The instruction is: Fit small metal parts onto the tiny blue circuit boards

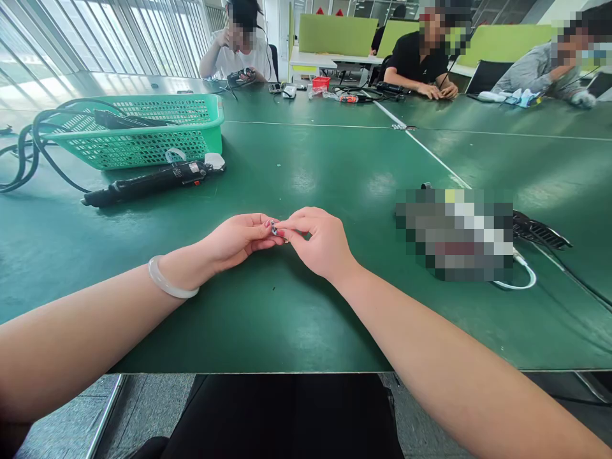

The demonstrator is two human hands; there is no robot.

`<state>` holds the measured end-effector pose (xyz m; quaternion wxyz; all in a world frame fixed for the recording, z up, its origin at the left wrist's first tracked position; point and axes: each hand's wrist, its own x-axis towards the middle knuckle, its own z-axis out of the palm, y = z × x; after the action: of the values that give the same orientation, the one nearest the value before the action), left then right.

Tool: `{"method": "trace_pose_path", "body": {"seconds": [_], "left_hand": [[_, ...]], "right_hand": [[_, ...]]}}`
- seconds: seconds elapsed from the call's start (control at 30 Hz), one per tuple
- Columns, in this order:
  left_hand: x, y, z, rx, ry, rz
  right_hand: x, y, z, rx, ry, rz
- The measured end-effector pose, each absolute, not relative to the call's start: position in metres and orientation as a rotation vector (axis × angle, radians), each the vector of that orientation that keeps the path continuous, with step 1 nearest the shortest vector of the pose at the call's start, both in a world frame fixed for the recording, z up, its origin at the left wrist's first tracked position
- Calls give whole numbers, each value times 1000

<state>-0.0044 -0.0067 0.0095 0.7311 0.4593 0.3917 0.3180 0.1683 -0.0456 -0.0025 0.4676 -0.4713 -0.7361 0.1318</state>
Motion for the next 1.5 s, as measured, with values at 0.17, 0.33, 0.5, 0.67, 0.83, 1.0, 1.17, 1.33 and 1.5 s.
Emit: {"method": "trace_pose_path", "body": {"seconds": [0.17,0.33,0.5,0.67,0.83,1.0,1.17,1.33,1.5], "left_hand": [[-4,-7,10,960,855,712],[-4,-6,8,959,847,716],[-4,-6,9,974,854,718],[-4,-7,8,975,850,727],[-2,-9,9,949,887,803],[0,-9,11,911,947,890],[-1,-9,10,920,957,882],[0,-9,9,964,952,850],[-1,-9,10,990,934,828]], "right_hand": [[168,-47,-3,-1105,-1860,106],[168,-47,-4,-1062,-1886,-17],[168,-46,-5,-1052,-1907,-17],[166,-47,-4,-1086,-1894,37],[170,-46,-1,-1263,-1880,177],[175,-39,-6,-1498,-1976,275],[171,-34,-11,-1558,-2143,306],[167,-29,-16,-1554,-2241,129],[172,-21,-21,-1477,-2314,15]]}}
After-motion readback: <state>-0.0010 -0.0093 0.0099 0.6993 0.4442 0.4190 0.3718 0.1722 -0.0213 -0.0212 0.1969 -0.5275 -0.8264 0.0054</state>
